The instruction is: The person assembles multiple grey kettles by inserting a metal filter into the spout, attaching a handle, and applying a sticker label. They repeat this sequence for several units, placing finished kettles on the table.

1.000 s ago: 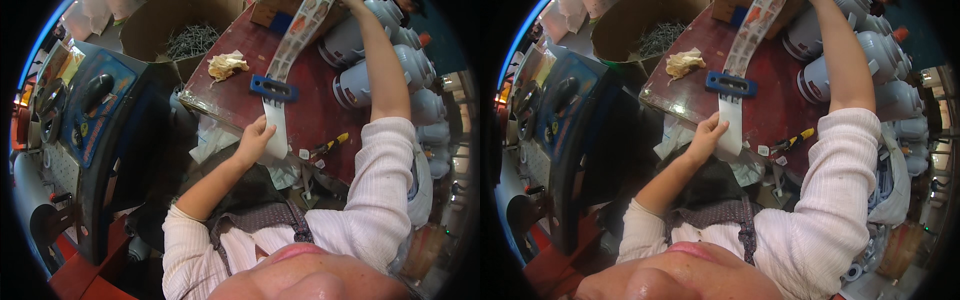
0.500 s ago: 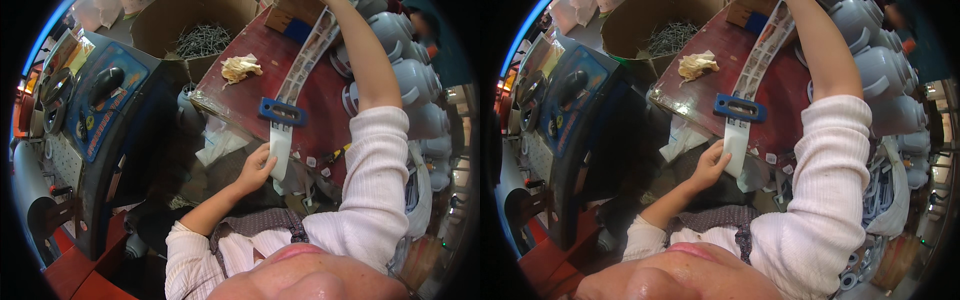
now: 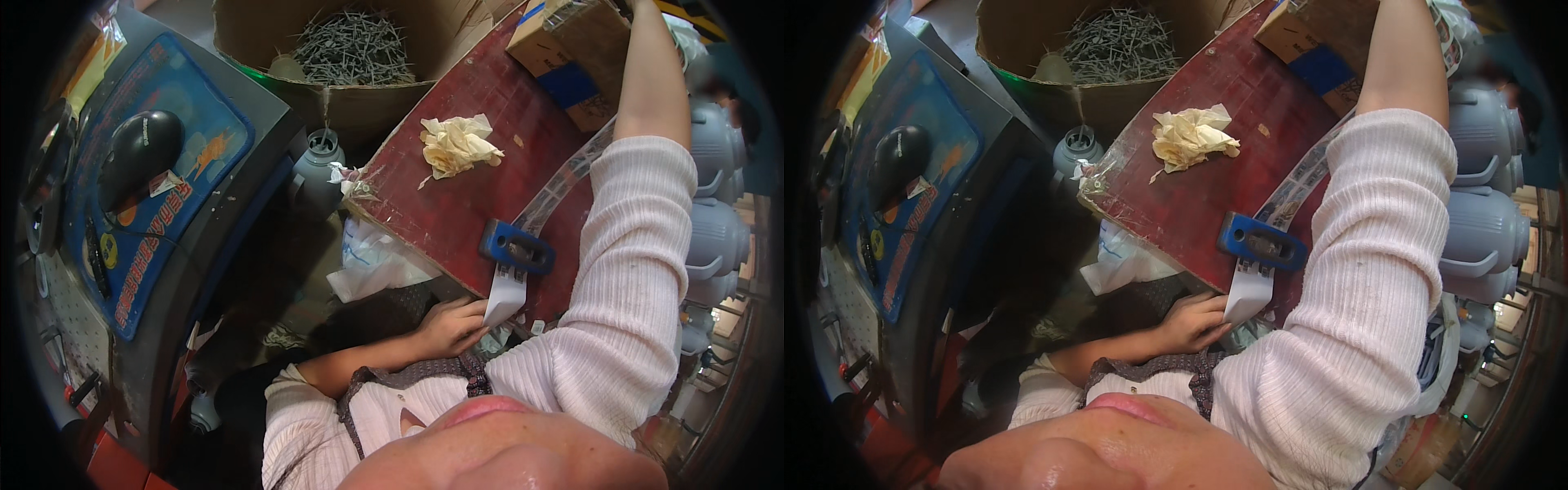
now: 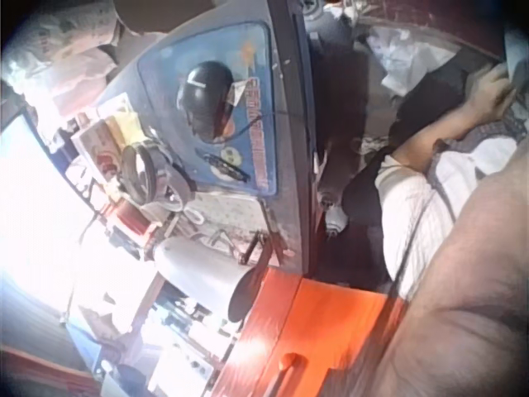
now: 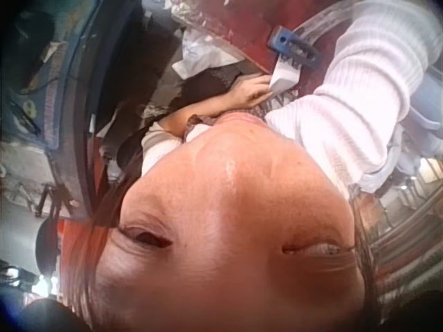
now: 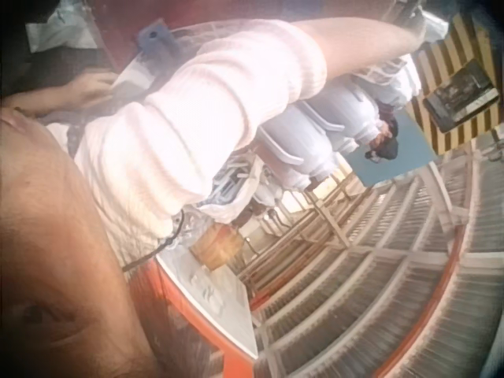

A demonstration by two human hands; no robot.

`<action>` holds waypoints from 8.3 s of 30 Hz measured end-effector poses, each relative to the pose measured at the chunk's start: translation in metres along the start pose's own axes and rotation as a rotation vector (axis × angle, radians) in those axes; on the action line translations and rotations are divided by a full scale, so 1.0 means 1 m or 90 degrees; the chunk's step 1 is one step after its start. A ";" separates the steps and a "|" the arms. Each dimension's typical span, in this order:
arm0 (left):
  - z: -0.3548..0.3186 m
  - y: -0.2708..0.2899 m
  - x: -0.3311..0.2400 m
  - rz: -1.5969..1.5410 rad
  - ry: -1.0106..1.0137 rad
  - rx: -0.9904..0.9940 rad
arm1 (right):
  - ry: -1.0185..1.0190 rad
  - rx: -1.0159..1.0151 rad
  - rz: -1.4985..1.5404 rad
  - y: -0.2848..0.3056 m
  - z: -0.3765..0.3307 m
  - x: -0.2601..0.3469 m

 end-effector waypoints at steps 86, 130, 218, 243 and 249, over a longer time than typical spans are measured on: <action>-0.056 0.001 0.017 -0.161 0.409 -0.133 | 0.087 0.096 -0.040 0.105 -0.436 0.004; -0.872 0.140 -0.034 0.775 0.890 -0.898 | -0.121 0.491 0.274 0.142 -0.541 0.016; -0.092 0.202 -0.228 0.174 0.008 -0.142 | -0.117 0.379 0.826 0.226 -0.590 0.337; -0.207 0.149 -0.307 0.488 -0.317 -0.427 | -0.083 0.267 0.566 0.171 -0.633 0.217; -0.204 0.188 -0.302 0.294 -0.207 -0.309 | 0.255 0.177 0.060 0.297 -0.614 0.052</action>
Point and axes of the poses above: each hand's wrist, its own z-axis towards the middle knuckle, its own y-axis out of the back of the hand, x = y × z, the point moved 10 cm from there along z, towards the middle knuckle, and after that the axes turned 5 degrees about -x, right-handed, at the moved point
